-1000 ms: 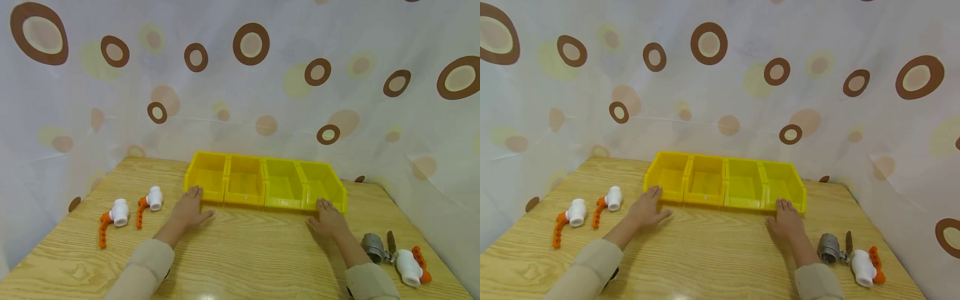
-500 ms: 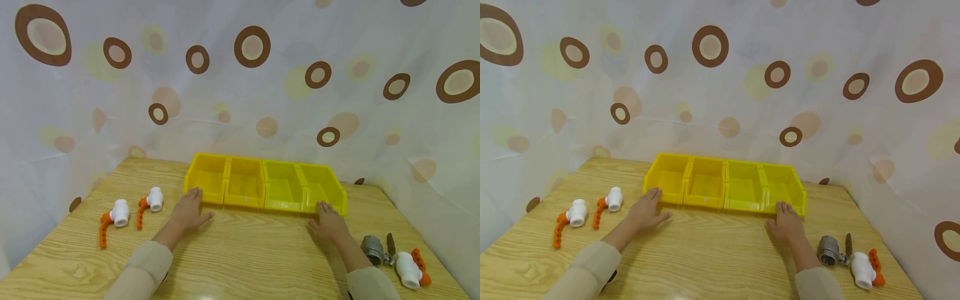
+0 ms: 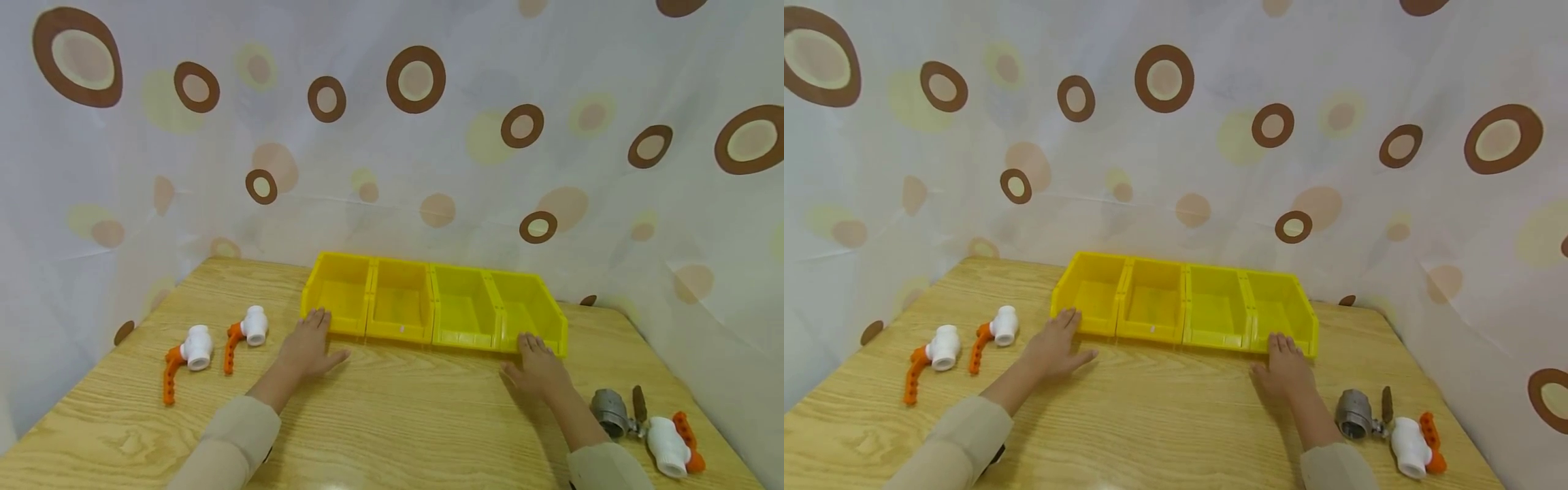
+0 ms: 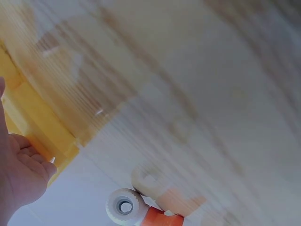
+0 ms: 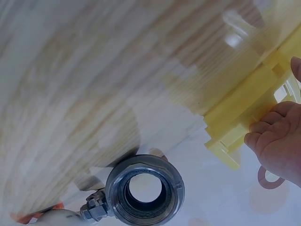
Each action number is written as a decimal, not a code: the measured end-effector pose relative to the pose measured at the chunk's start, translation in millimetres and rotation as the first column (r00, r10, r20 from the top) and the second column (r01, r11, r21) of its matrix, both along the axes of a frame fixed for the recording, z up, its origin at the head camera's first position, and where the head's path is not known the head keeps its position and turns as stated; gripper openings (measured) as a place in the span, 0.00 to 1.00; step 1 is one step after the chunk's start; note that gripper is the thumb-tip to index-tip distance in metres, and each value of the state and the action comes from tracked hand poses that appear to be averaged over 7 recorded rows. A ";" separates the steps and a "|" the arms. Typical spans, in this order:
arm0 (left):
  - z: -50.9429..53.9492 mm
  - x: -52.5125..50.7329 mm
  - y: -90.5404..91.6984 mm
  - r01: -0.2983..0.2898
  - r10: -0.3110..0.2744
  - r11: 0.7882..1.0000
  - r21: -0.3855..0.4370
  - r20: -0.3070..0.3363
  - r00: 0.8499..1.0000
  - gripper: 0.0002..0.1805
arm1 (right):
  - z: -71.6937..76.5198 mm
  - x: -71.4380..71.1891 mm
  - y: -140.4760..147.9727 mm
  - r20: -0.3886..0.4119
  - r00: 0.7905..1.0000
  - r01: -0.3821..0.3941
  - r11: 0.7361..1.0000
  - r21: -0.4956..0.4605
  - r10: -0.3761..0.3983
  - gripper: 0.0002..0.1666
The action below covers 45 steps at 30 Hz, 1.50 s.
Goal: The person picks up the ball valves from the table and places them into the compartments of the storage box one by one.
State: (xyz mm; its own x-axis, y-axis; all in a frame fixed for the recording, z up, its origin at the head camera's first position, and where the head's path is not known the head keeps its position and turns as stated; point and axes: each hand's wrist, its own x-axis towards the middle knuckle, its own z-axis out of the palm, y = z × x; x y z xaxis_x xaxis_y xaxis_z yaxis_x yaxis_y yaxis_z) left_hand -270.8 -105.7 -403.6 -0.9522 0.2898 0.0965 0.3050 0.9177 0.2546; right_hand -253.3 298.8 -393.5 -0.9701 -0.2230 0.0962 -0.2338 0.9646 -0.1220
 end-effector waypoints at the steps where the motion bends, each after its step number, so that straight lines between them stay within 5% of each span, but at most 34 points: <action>1: -0.2 0.7 -0.1 0.001 -0.001 1.000 0.000 -0.002 1.000 0.46 | -1.1 0.4 0.4 -0.001 1.000 0.001 1.000 0.001 -0.001 0.42; 32: 1.2 9.7 -1.1 0.013 -0.013 1.000 0.027 0.001 1.000 0.47 | 2.1 5.6 -2.5 0.022 1.000 0.011 1.000 0.011 -0.011 0.44; 45: 2.6 9.4 -2.2 0.010 -0.009 0.999 -0.031 0.014 1.000 0.48 | -0.7 6.1 -3.2 0.008 1.000 0.013 1.000 0.012 -0.013 0.44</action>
State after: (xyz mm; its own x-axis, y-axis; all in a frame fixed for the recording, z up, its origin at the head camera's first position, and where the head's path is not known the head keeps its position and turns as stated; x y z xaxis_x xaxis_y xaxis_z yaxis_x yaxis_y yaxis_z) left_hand -261.4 -107.9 -401.0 -0.9506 0.3015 0.0741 0.3105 0.9222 0.2304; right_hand -247.2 295.6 -394.1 -0.9737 -0.2112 0.0857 -0.2200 0.9690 -0.1121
